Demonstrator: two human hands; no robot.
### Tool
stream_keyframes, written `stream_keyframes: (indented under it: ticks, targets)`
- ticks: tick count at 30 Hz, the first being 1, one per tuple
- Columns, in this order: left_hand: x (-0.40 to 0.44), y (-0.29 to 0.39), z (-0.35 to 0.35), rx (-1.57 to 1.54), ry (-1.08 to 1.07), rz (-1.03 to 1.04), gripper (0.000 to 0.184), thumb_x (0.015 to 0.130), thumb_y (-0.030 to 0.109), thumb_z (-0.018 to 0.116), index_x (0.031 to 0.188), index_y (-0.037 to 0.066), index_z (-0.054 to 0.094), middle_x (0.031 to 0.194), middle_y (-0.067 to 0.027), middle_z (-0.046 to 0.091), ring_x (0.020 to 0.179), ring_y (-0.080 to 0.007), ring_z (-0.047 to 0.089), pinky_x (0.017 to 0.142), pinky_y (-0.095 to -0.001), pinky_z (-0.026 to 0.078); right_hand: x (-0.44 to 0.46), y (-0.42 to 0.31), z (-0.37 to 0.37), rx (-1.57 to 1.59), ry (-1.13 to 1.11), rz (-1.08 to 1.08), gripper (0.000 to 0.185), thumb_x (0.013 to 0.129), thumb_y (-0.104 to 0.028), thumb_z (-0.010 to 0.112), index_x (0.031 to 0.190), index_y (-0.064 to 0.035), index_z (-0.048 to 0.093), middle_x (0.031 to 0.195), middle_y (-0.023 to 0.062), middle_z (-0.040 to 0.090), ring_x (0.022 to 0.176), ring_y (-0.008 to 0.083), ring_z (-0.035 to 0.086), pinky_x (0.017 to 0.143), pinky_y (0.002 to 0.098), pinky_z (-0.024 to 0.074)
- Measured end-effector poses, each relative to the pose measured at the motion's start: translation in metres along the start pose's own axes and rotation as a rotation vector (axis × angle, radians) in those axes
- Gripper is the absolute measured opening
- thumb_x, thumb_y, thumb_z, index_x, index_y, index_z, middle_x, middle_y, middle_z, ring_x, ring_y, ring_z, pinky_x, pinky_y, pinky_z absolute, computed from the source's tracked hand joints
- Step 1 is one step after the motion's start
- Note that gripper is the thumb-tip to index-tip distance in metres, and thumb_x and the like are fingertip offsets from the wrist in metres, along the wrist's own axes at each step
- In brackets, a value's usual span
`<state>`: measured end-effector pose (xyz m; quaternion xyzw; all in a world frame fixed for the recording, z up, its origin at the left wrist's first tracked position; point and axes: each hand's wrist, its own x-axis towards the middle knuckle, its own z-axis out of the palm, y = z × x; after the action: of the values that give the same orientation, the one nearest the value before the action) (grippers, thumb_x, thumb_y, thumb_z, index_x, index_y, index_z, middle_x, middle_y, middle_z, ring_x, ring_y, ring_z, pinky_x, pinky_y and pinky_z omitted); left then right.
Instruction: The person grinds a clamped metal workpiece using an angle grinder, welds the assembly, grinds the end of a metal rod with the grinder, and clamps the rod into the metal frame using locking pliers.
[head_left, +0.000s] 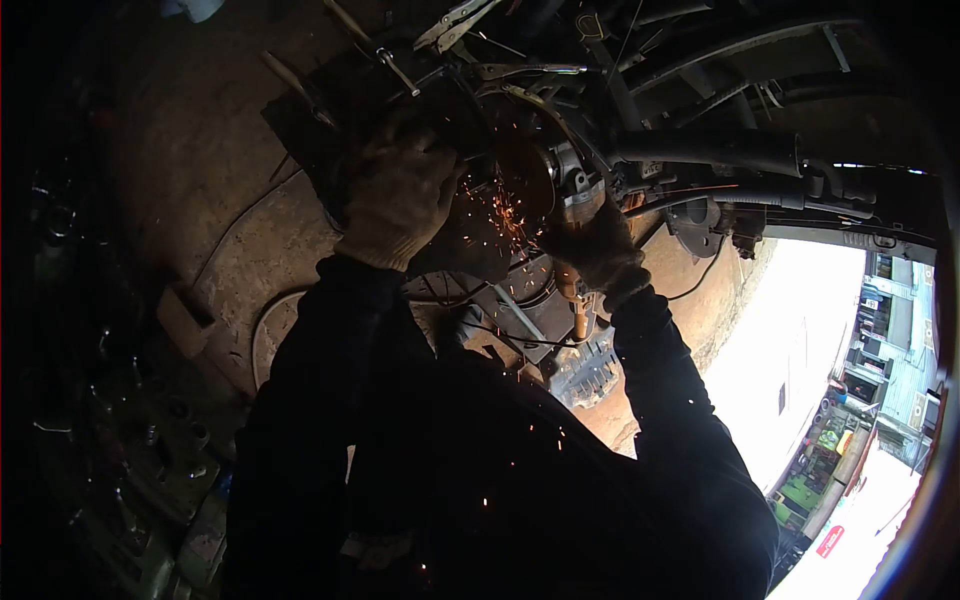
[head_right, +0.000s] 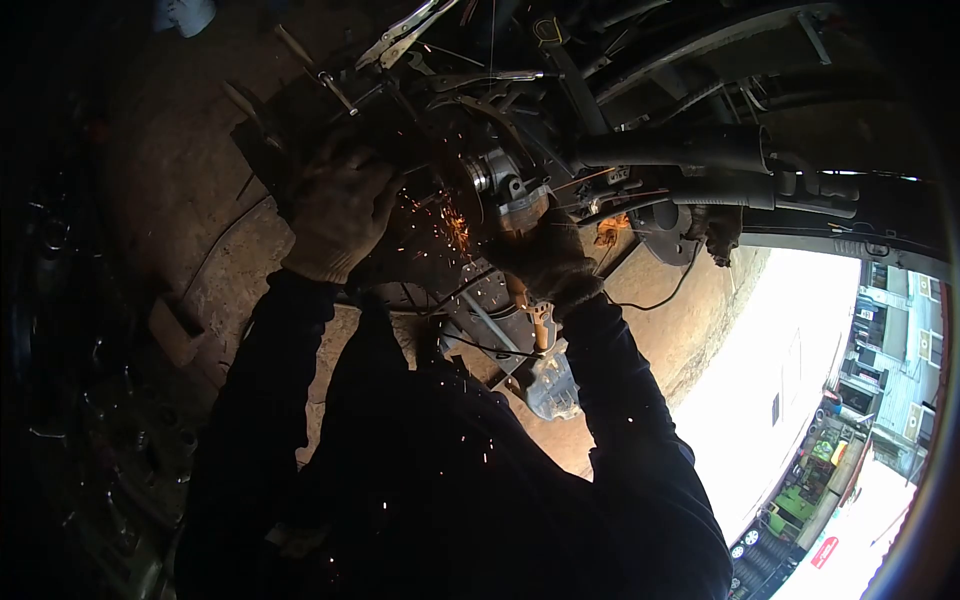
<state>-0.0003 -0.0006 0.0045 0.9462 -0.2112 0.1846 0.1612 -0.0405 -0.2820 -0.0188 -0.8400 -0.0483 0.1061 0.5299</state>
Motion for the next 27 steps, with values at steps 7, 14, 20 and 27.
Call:
stream_keyframes:
  ticks: [7, 14, 20, 27]
  targets:
    - [-0.001, 0.002, 0.0, 0.029, -0.019, -0.011, 0.016, 0.09, 0.029, 0.071, 0.092, 0.013, 0.072, 0.103, -0.0053, 0.067, 0.122, -0.0306, 0.056, 0.097, -0.0438, 0.051, 0.001, -0.004, 0.001, 0.128, 0.014, 0.094, 0.069, 0.074, -0.011, 0.087, 0.133, -0.0052, 0.051, 0.123, 0.0081, 0.065, 0.112, 0.0193, 0.065, 0.097, 0.0359, 0.0536]
    - [-0.003, -0.001, 0.008, 0.036, 0.076, 0.04, 0.016, 0.09, 0.028, 0.07, 0.093, 0.013, 0.072, 0.103, -0.0043, 0.067, 0.122, -0.0301, 0.057, 0.096, -0.0422, 0.051, -0.002, 0.002, -0.002, -0.008, 0.029, 0.041, 0.07, 0.073, -0.018, 0.088, 0.131, -0.0034, 0.053, 0.119, 0.0105, 0.068, 0.11, 0.0219, 0.066, 0.095, 0.0367, 0.0544]
    - [-0.002, 0.0, 0.001, 0.018, 0.024, 0.021, 0.015, 0.089, 0.028, 0.071, 0.092, 0.013, 0.073, 0.099, -0.0032, 0.067, 0.121, -0.0286, 0.057, 0.098, -0.0424, 0.051, -0.018, -0.005, -0.013, -0.026, -0.012, 0.113, 0.071, 0.073, -0.018, 0.088, 0.132, -0.0014, 0.052, 0.121, 0.0104, 0.068, 0.109, 0.0218, 0.067, 0.096, 0.0363, 0.0533]
    - [-0.001, 0.003, 0.0, 0.014, 0.047, 0.009, 0.015, 0.087, 0.028, 0.073, 0.089, 0.013, 0.073, 0.096, -0.0028, 0.068, 0.12, -0.0284, 0.058, 0.096, -0.0425, 0.051, -0.011, -0.023, -0.007, 0.02, -0.013, 0.029, 0.065, 0.074, -0.018, 0.088, 0.129, -0.0022, 0.056, 0.117, 0.0092, 0.069, 0.108, 0.0201, 0.067, 0.095, 0.0359, 0.0537]
